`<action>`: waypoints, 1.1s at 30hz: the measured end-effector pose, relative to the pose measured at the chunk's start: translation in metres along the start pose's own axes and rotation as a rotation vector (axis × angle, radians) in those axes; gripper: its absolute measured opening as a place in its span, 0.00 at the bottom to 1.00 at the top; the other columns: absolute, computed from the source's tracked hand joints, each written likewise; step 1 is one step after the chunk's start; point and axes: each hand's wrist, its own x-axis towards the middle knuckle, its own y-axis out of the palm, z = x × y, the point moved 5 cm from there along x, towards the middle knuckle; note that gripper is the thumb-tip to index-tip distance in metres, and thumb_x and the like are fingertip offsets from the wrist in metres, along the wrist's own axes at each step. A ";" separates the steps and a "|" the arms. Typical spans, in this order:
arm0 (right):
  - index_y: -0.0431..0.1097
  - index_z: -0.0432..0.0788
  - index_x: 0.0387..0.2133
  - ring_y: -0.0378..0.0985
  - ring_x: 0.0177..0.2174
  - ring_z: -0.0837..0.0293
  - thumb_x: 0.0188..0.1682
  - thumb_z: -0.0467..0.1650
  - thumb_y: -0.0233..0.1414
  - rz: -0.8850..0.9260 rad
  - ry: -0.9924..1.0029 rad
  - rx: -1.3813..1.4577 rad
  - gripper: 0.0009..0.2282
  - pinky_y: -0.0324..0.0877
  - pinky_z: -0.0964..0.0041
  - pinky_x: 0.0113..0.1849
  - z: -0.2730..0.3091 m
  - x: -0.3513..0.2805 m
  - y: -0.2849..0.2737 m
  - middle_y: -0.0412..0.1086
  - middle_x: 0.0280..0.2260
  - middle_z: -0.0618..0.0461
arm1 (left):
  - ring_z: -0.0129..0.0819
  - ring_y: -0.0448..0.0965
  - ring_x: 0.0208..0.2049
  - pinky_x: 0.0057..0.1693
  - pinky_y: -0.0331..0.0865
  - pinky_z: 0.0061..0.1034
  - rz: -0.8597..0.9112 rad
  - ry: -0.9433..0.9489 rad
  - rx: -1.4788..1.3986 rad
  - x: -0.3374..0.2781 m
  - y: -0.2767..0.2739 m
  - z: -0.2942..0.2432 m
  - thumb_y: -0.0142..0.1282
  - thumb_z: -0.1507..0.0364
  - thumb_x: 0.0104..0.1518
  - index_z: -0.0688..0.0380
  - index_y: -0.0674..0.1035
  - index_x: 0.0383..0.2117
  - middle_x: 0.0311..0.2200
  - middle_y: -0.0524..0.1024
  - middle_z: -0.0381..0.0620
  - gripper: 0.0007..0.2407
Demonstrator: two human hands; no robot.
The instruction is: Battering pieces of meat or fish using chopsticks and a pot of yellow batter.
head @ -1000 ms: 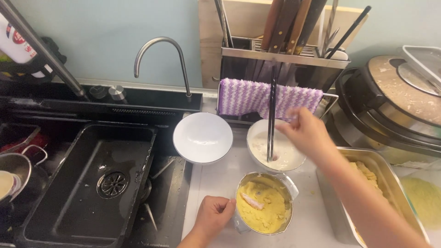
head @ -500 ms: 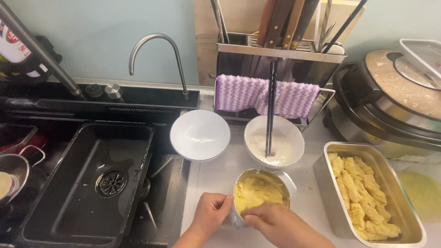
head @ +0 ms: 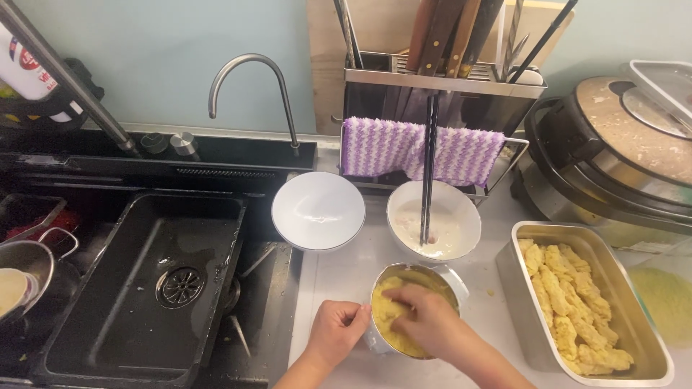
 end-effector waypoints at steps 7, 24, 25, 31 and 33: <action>0.72 0.44 0.51 0.74 0.48 0.48 0.36 0.27 0.61 -0.094 -0.200 -0.089 0.25 0.70 0.57 0.47 -0.003 -0.002 -0.002 0.72 0.46 0.50 | 0.22 0.53 0.15 0.24 0.49 0.28 0.008 -0.029 -0.010 0.001 0.003 -0.001 0.57 0.70 0.60 0.66 0.67 0.11 0.09 0.57 0.37 0.20; 0.71 0.47 0.55 0.75 0.45 0.47 0.37 0.27 0.61 -0.007 -0.068 0.005 0.27 0.72 0.58 0.45 0.007 -0.007 -0.004 0.71 0.43 0.49 | 0.22 0.52 0.16 0.24 0.48 0.28 0.000 0.005 0.004 -0.001 0.000 -0.004 0.57 0.71 0.60 0.66 0.66 0.11 0.09 0.55 0.39 0.20; 0.72 0.46 0.53 0.74 0.46 0.47 0.37 0.27 0.61 -0.035 -0.112 -0.045 0.25 0.71 0.58 0.45 0.002 -0.005 -0.001 0.71 0.44 0.50 | 0.22 0.52 0.16 0.24 0.48 0.28 0.000 0.001 0.009 -0.002 0.000 -0.005 0.57 0.70 0.60 0.66 0.66 0.11 0.09 0.55 0.38 0.20; 0.73 0.46 0.50 0.77 0.44 0.51 0.38 0.28 0.61 0.027 -0.048 0.060 0.22 0.72 0.59 0.46 0.007 -0.006 -0.006 0.74 0.43 0.51 | 0.21 0.52 0.16 0.24 0.48 0.28 -0.001 0.000 -0.010 -0.002 -0.001 -0.005 0.56 0.70 0.60 0.65 0.66 0.10 0.10 0.55 0.37 0.20; 0.72 0.45 0.51 0.76 0.44 0.50 0.37 0.28 0.63 0.001 -0.078 0.066 0.24 0.71 0.58 0.46 0.009 -0.007 -0.007 0.74 0.44 0.51 | 0.21 0.52 0.17 0.24 0.48 0.28 -0.002 0.005 -0.002 -0.001 0.000 -0.006 0.56 0.70 0.60 0.64 0.65 0.11 0.10 0.54 0.37 0.20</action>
